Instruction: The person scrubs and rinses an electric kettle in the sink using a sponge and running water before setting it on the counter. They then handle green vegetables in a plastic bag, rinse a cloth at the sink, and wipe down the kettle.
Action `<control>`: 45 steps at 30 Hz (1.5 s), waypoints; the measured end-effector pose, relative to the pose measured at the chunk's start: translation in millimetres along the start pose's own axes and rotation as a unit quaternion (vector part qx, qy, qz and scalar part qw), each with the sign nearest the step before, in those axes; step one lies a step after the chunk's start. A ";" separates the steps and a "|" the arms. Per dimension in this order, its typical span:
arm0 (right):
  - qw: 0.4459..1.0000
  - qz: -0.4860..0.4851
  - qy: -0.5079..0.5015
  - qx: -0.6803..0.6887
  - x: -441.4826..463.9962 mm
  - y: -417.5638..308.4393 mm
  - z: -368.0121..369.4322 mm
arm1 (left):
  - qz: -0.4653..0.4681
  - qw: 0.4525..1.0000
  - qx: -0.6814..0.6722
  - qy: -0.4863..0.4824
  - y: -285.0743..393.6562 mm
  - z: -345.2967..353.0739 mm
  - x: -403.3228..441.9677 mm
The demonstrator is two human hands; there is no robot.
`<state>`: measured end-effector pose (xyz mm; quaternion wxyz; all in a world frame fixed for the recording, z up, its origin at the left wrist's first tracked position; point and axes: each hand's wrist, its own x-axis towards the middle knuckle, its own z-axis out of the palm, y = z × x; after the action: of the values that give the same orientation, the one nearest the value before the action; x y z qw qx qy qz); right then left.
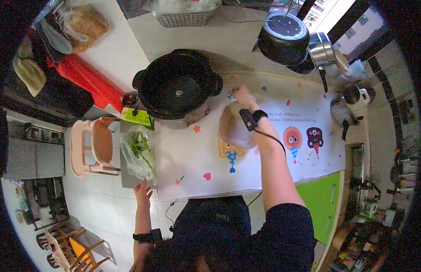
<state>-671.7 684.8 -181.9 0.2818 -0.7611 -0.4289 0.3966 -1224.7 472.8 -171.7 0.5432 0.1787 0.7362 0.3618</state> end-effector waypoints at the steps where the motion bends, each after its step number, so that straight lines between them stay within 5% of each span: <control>1: 1.000 0.000 0.001 -0.004 -8.6 -7.2 -10.1 | -0.010 1.000 -0.014 -0.001 -0.2 -1.3 0.0; 3: 0.982 -0.053 0.160 0.083 -44.5 -29.8 -30.4 | -0.014 1.000 -0.002 -0.005 -10.3 0.1 12.0; 7: 0.936 -0.288 0.204 -0.013 -123.6 -50.5 -44.5 | 0.078 0.995 0.043 -0.041 -12.4 15.2 29.7; 10: 0.962 -0.266 0.059 0.023 -194.6 -73.0 -3.1 | 0.340 0.869 0.270 0.238 -50.3 35.2 65.1; 11: 0.969 -0.244 0.004 0.031 -212.5 -80.7 16.7 | 0.339 0.868 0.269 0.244 -40.7 32.3 58.6; 13: 0.973 -0.205 -0.072 0.071 -246.9 -109.9 65.0 | 0.252 0.956 0.147 0.037 -14.2 24.3 39.5; 16: 0.967 -0.195 -0.121 0.115 -251.1 -127.4 149.8 | 0.197 0.979 0.059 -0.011 -6.6 4.5 39.2; 20: 0.926 -0.360 -0.110 0.023 -235.8 -177.1 247.3 | 0.150 0.984 -0.074 -0.064 16.6 -21.0 18.1; 24: 0.901 -0.423 -0.086 -0.055 -218.8 -167.8 324.7 | 0.129 0.977 -0.144 -0.091 24.6 -31.8 9.4; 27: 0.884 -0.426 -0.137 -0.136 -224.3 -171.8 308.9 | 0.129 0.975 -0.146 -0.104 24.3 -36.9 15.2; 29: 0.843 -0.354 -0.307 -0.265 -227.5 -157.7 285.7 | 0.111 0.975 -0.156 -0.112 18.9 -36.7 18.3; 31: 0.820 -0.321 -0.337 -0.332 -240.9 -119.0 265.8 | 0.102 0.973 -0.168 -0.121 19.5 -38.1 18.6; 34: 0.846 -0.262 -0.346 -0.309 -253.6 -42.9 262.3 | 0.098 0.971 -0.169 -0.138 23.5 -37.9 18.4; 36: 0.826 -0.358 -0.277 -0.336 -272.4 -29.2 259.5 | 0.095 0.970 -0.156 -0.158 23.3 -39.6 22.1; 39: 0.845 -0.344 -0.245 -0.327 -272.0 -18.5 270.8 | 0.097 0.965 -0.165 -0.179 26.3 -38.4 26.3; 43: 0.855 -0.313 -0.282 -0.302 -288.1 -74.8 269.5 | 0.099 0.971 -0.140 -0.168 39.4 -36.5 19.9; 45: 0.891 -0.377 -0.198 -0.157 -302.4 -131.3 268.9 | 0.087 0.972 -0.142 -0.165 41.1 -36.8 15.8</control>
<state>-1051.4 505.8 -113.0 0.1959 -0.4823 -0.7871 0.3309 -1269.7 498.4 -146.9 0.6436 0.2208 0.5587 0.4743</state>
